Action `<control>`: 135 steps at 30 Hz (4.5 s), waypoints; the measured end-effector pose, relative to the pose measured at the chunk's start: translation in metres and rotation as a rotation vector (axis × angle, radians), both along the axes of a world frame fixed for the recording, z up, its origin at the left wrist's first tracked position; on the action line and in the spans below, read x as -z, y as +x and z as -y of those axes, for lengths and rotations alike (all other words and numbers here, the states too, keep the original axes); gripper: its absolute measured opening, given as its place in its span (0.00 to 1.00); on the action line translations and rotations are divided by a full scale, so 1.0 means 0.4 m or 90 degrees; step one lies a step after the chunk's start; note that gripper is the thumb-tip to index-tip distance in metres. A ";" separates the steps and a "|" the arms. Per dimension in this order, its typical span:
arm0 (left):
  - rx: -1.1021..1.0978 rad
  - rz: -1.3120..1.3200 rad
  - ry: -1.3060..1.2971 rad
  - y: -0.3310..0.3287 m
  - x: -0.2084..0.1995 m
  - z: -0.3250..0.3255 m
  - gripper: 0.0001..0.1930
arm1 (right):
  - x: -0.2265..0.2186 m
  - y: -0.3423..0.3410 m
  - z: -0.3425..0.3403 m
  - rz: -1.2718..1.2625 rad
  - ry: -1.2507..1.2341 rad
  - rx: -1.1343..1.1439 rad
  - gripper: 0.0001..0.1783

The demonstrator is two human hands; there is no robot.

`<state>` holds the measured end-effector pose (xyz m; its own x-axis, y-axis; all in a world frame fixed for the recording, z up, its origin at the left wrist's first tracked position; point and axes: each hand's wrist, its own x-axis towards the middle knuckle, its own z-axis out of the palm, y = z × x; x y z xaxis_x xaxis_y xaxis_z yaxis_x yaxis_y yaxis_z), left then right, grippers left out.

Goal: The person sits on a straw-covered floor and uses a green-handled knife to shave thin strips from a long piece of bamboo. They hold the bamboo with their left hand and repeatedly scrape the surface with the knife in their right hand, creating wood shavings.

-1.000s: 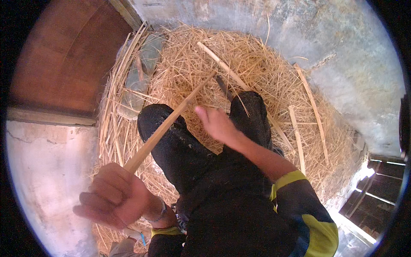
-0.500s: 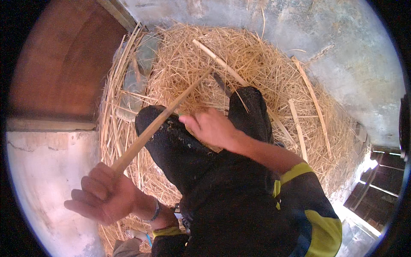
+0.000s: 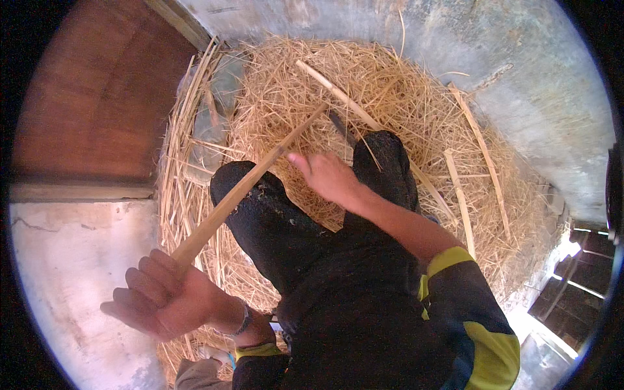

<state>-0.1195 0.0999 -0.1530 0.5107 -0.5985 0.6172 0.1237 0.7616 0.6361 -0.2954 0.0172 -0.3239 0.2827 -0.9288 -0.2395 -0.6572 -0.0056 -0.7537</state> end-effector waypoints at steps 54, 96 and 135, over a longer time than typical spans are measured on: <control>-0.200 -0.102 0.067 0.016 -0.001 0.024 0.24 | 0.132 -0.035 0.103 -0.025 -0.009 0.039 0.39; 0.101 0.012 0.054 0.037 -0.037 0.000 0.23 | -0.009 0.022 -0.079 0.037 -0.071 0.043 0.18; 0.099 -0.021 0.030 0.022 -0.031 0.002 0.24 | 0.185 -0.062 0.077 -0.184 -0.199 0.061 0.19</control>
<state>-0.1109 0.0989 -0.1406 0.4287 -0.7000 0.5711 0.2598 0.7010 0.6641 -0.3203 -0.0136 -0.3981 0.1548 -0.9879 0.0002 -0.8496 -0.1332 -0.5104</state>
